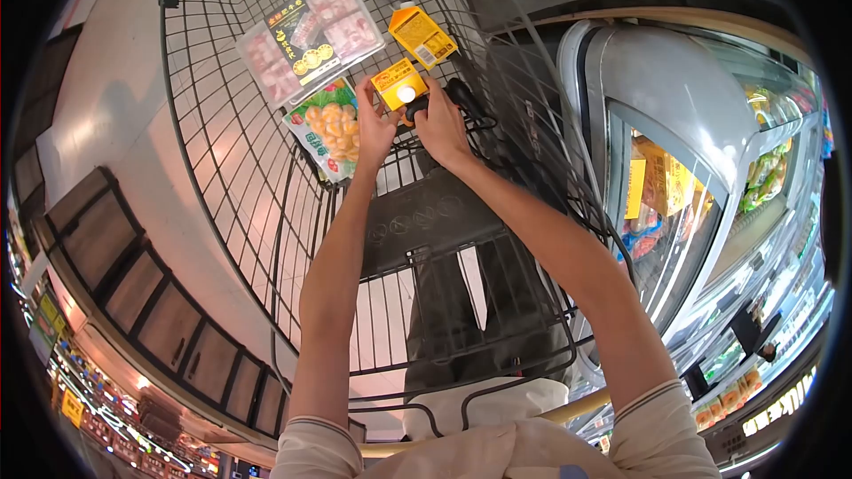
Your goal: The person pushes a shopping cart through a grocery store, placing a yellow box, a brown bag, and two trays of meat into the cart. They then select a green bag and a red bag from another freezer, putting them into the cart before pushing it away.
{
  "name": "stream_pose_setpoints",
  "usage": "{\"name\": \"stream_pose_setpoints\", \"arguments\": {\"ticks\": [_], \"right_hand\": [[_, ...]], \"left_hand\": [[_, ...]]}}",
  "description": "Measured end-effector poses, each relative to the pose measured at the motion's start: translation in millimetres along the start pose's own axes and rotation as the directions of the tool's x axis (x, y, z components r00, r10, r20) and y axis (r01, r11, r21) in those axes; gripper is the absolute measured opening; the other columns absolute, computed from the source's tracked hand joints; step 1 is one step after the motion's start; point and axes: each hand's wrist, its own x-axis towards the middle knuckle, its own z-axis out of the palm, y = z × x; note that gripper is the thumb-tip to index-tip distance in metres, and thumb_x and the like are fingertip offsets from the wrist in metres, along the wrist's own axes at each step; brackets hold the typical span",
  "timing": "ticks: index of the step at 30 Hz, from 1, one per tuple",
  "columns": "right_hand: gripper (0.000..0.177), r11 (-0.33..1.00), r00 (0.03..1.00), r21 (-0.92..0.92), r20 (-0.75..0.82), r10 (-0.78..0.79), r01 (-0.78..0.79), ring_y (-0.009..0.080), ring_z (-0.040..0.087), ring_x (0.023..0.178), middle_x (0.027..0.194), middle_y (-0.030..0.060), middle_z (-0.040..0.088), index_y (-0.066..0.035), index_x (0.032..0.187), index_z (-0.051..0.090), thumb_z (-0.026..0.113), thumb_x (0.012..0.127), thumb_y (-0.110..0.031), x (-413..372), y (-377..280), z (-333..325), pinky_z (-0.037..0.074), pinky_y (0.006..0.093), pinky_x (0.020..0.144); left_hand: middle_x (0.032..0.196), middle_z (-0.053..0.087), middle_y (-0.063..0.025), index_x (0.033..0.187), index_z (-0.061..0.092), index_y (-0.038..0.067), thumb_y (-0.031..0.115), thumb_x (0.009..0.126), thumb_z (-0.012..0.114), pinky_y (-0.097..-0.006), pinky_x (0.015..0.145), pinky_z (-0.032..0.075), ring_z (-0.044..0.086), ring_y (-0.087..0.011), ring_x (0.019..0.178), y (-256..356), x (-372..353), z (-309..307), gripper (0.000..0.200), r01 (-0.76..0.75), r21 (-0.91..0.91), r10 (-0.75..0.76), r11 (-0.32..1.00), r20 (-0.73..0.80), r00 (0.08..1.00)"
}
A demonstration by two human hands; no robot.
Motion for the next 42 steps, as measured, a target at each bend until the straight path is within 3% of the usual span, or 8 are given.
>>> {"name": "stream_pose_setpoints", "arguments": {"ticks": [8,15,19,23,30,36,39,42], "right_hand": [[0.056,0.994,0.994,-0.015,-0.003,-0.111,0.111,0.0492,0.060,0.119,0.138,0.0279,0.058,-0.004,0.145,0.042,0.056,0.091,-0.001,-1.1,-4.1,-21.0,0.050,0.0537,0.098],[0.035,0.983,0.956,-0.014,0.234,-0.176,0.184,0.0452,0.069,0.100,0.111,0.0252,0.070,-0.002,0.128,0.062,0.057,0.095,-0.014,-55.2,-87.4,-108.4,0.055,0.0508,0.089],[0.029,0.771,0.742,0.028,-0.295,-0.602,0.637,0.0410,0.067,0.106,0.118,0.0212,0.069,-0.003,0.125,0.064,0.062,0.096,-0.010,-159.1,-151.9,-241.3,0.055,0.0471,0.093],[0.031,0.975,0.666,0.049,-0.738,-0.110,0.216,0.0330,0.068,0.110,0.120,0.0174,0.070,-0.002,0.125,0.063,0.061,0.094,-0.004,-253.6,-81.9,-398.3,0.054,0.0411,0.096],[0.054,0.904,-0.088,0.252,-0.968,0.236,-0.346,0.0411,0.053,0.132,0.140,0.0290,0.056,0.007,0.143,0.051,0.057,0.097,-0.023,-337.8,244.0,-567.9,0.039,0.0477,0.114],[0.062,0.885,0.197,0.051,-0.967,0.160,-0.463,0.0429,0.049,0.135,0.144,0.0288,0.054,0.005,0.151,0.046,0.056,0.096,-0.023,-339.1,363.3,-623.3,0.039,0.0481,0.115],[0.061,0.876,0.096,0.114,-0.979,0.178,-0.469,0.0444,0.050,0.133,0.144,0.0278,0.054,0.002,0.150,0.048,0.055,0.094,-0.022,-326.7,334.0,-614.2,0.039,0.0486,0.115],[0.057,0.897,0.049,0.080,-0.992,0.112,-0.434,0.0462,0.050,0.131,0.143,0.0288,0.054,0.000,0.147,0.053,0.054,0.094,-0.018,-302.9,342.5,-611.5,0.038,0.0504,0.114]], "left_hand": [[0.147,0.043,-0.0168,0.150,0.033,0.008,-0.023,0.078,0.068,-0.0427,0.109,0.055,0.048,-0.0308,0.140,-3.5,-10.7,-0.7,0.086,-0.019,0.090,0.016,0.996,0.033,0.999],[0.156,0.036,-0.0237,0.158,0.027,0.000,-0.007,0.076,0.077,-0.0462,0.120,0.036,0.037,-0.0398,0.146,14.8,-7.4,-55.1,0.096,-0.275,0.605,0.175,0.747,0.219,0.960],[0.147,0.045,-0.0219,0.151,0.042,0.002,0.004,0.096,0.067,-0.0400,0.111,0.043,0.050,-0.0357,0.132,130.9,-46.9,-74.9,0.060,-0.285,0.677,-0.049,0.678,0.428,0.902],[0.121,0.063,-0.0096,0.136,0.060,0.006,0.004,0.102,0.062,-0.0306,0.087,0.052,0.061,-0.0148,0.109,265.6,-142.4,-74.2,0.034,-0.218,0.569,-0.088,0.792,0.461,0.883],[0.121,0.065,-0.0088,0.123,0.063,0.001,0.010,0.107,0.055,-0.0309,0.092,0.049,0.060,-0.0171,0.107,374.2,-287.2,-16.6,0.020,-0.005,0.492,-0.034,0.870,0.070,0.997],[0.121,0.065,-0.0117,0.124,0.063,0.000,0.012,0.106,0.057,-0.0352,0.095,0.049,0.062,-0.0228,0.109,365.2,-386.0,65.5,0.023,-0.056,0.535,0.010,0.843,0.089,0.996],[0.121,0.065,-0.0181,0.131,0.061,0.000,0.016,0.105,0.060,-0.0429,0.094,0.049,0.063,-0.0338,0.108,371.8,-414.7,99.3,0.031,-0.423,0.735,0.083,0.529,0.451,0.888],[0.120,0.064,-0.0229,0.137,0.058,0.001,0.021,0.103,0.064,-0.0486,0.095,0.048,0.061,-0.0426,0.109,363.0,-437.6,114.8,0.041,-0.240,0.736,-0.155,0.633,0.424,0.892]]}}
